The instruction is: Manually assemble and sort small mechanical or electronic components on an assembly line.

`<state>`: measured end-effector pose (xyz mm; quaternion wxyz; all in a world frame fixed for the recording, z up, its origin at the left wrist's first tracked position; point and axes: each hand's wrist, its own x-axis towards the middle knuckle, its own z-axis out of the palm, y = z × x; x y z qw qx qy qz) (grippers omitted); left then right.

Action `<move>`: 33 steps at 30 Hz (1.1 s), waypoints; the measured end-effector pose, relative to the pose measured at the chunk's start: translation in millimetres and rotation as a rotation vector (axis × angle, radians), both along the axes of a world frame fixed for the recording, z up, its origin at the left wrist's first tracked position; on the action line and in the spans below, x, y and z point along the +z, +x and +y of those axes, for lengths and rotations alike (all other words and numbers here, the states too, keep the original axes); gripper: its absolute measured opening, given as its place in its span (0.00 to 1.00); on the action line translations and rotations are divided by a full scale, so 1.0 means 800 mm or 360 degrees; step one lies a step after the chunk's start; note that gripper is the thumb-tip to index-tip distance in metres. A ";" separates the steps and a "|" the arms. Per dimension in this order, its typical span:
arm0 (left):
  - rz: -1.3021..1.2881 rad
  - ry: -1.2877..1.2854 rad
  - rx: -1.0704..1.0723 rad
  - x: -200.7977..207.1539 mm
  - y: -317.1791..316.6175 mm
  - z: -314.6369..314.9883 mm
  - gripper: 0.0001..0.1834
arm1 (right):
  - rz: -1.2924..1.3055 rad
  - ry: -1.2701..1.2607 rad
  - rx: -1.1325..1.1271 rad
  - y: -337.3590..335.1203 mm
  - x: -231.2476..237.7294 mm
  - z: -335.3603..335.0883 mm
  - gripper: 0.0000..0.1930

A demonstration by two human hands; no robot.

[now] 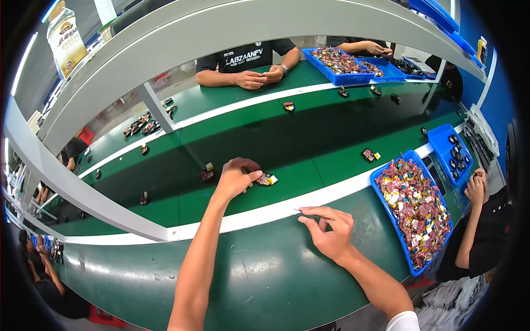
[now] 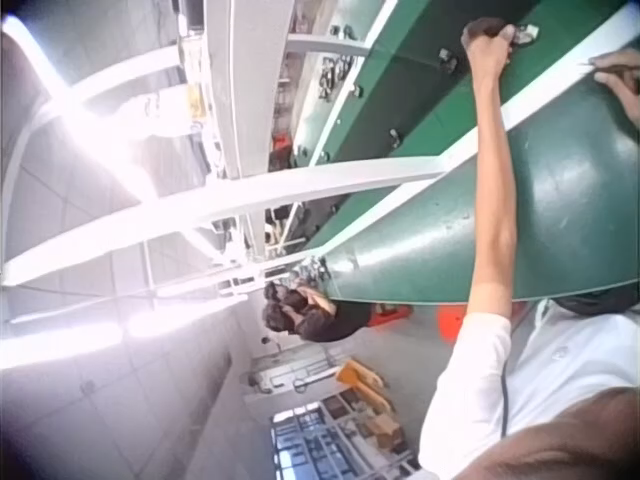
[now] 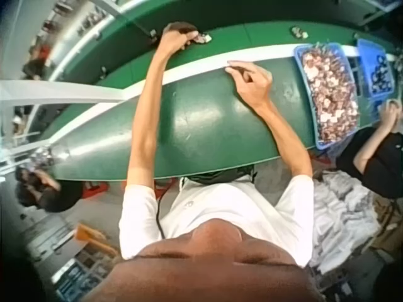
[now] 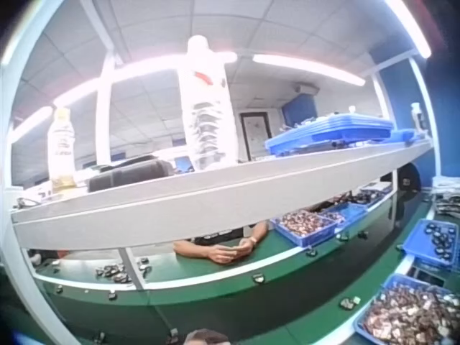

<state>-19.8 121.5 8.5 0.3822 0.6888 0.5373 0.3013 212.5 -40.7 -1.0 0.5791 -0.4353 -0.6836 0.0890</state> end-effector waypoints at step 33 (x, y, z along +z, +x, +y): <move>-0.0974 -0.0226 0.0177 -0.026 0.067 -0.168 0.11 | 0.0535 -0.0655 0.0110 -0.007 -0.004 -0.009 0.06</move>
